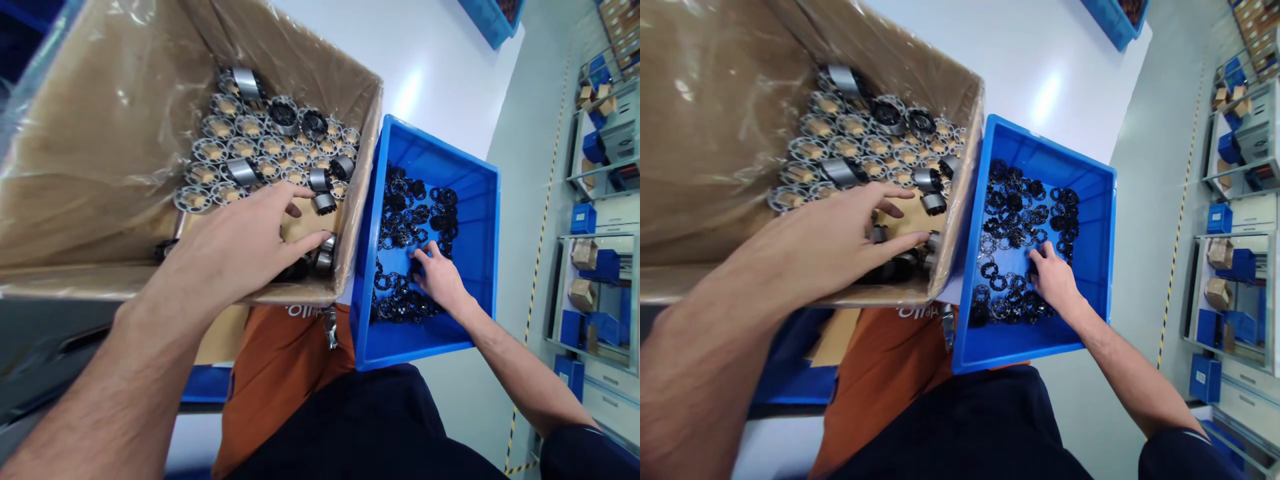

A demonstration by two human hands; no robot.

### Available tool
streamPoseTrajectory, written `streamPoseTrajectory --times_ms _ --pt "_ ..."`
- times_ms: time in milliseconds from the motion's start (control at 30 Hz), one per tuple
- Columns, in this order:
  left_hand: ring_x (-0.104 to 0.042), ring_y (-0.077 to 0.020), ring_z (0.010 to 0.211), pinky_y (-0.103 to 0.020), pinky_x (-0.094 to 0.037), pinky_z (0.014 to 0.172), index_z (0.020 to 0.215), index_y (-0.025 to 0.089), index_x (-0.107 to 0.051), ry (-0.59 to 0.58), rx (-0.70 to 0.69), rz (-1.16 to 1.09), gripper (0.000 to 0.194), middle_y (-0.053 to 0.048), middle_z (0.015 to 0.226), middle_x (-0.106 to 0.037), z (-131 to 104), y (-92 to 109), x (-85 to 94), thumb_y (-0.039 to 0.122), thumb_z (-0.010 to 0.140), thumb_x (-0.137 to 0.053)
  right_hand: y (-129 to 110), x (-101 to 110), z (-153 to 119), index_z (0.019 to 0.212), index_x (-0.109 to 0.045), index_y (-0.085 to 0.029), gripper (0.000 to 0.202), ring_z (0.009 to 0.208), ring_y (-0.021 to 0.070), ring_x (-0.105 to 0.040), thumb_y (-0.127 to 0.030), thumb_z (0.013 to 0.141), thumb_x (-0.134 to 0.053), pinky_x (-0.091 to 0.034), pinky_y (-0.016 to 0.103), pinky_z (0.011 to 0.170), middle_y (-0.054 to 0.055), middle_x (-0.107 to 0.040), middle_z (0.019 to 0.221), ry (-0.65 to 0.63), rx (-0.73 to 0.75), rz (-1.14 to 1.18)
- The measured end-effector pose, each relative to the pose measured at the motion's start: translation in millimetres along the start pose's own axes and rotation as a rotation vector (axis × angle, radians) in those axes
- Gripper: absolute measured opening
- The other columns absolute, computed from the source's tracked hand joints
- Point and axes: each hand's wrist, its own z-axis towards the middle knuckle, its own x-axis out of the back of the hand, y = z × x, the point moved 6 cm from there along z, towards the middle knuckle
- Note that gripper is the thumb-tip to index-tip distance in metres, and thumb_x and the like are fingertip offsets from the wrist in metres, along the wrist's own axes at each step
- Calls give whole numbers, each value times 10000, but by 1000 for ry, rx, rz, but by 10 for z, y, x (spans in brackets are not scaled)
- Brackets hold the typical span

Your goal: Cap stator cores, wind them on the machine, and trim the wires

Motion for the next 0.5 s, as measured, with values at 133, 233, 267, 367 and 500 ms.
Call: streamPoseTrajectory --times_ms 133,233,267,367,500 --pt "-780 -475 1270 -627 -589 1153 1550 174 -695 11 9 -49 579 -191 1436 -840 -22 21 27 497 1069 -684 71 -73 50 1500 -759 -251 444 945 204 -794 -174 1063 -731 -668 389 974 141 -626 1518 39 -47 43" --pt "-780 -424 1197 -533 -577 1070 1551 187 -698 16 3 -75 558 -166 1381 -861 -40 29 31 494 1084 -684 176 -59 95 1448 -778 -236 393 933 189 -768 -288 1061 -812 -671 409 1024 146 -592 1545 81 -85 104" --pt "-775 -404 1161 -490 -562 1019 1548 197 -704 23 -7 -83 551 -152 1350 -869 -39 24 25 492 1084 -693 209 -50 106 1424 -785 -233 381 925 182 -759 -307 1054 -833 -669 410 1028 147 -591 1554 92 -92 128" --pt "-719 -317 977 -387 -454 868 1508 217 -747 82 -53 -148 518 -94 1156 -860 -9 -27 2 458 1049 -771 286 -24 133 1346 -806 -231 336 895 159 -738 -225 1013 -850 -658 380 1026 113 -658 1451 111 -87 213" --pt "-553 -199 767 -357 -388 806 1431 218 -776 231 -111 -470 539 19 854 -633 18 -168 45 459 964 -900 354 60 134 1234 -814 -206 298 779 133 -712 -165 942 -855 -665 359 930 63 -700 1236 143 -52 371"
